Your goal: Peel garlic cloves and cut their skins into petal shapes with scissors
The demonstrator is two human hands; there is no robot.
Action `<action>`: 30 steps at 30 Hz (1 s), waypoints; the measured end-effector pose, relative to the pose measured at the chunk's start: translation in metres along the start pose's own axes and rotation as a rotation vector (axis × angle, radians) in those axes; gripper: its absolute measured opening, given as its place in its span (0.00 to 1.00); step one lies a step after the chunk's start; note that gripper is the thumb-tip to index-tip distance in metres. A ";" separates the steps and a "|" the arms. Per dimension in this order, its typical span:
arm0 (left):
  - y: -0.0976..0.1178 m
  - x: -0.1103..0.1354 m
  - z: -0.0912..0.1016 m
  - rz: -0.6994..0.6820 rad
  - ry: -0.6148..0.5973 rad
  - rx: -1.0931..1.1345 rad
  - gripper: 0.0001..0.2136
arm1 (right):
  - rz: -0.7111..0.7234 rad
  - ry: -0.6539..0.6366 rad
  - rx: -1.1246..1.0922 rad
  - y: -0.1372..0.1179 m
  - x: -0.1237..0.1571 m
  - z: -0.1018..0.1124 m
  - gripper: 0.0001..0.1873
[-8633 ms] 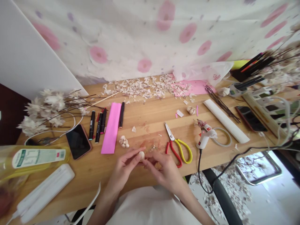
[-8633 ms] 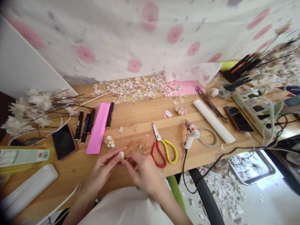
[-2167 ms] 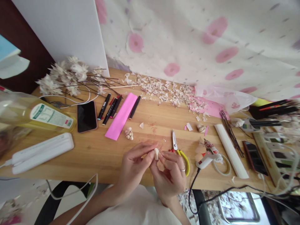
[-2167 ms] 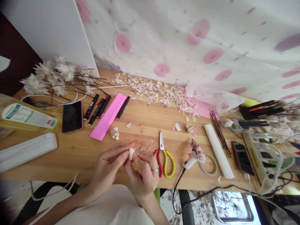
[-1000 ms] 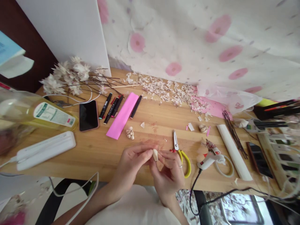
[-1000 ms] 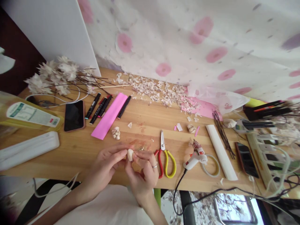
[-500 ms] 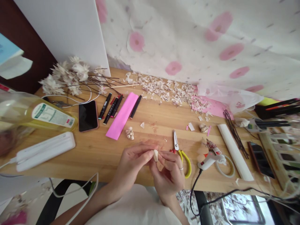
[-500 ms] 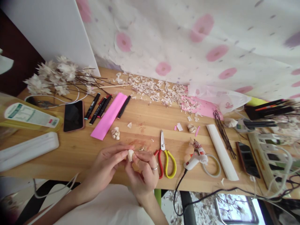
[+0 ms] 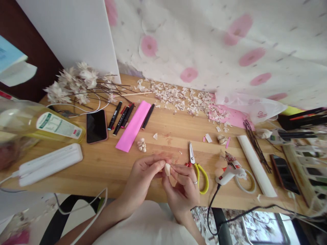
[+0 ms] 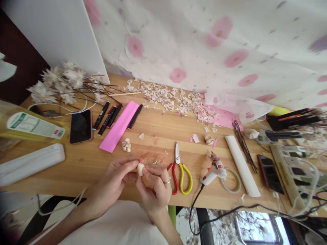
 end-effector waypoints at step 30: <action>0.001 0.008 0.001 -0.092 -0.044 -0.160 0.06 | 0.039 0.032 0.049 -0.007 0.005 0.004 0.18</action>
Point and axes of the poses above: each hand's wrist, its own x-axis away from the middle knuckle, its own z-axis out of the back of the hand, y = z × x, the point moved 7 cm from there along -x, towards the middle knuckle, and after that the axes turned 11 degrees about -y, right-handed, at the moved point
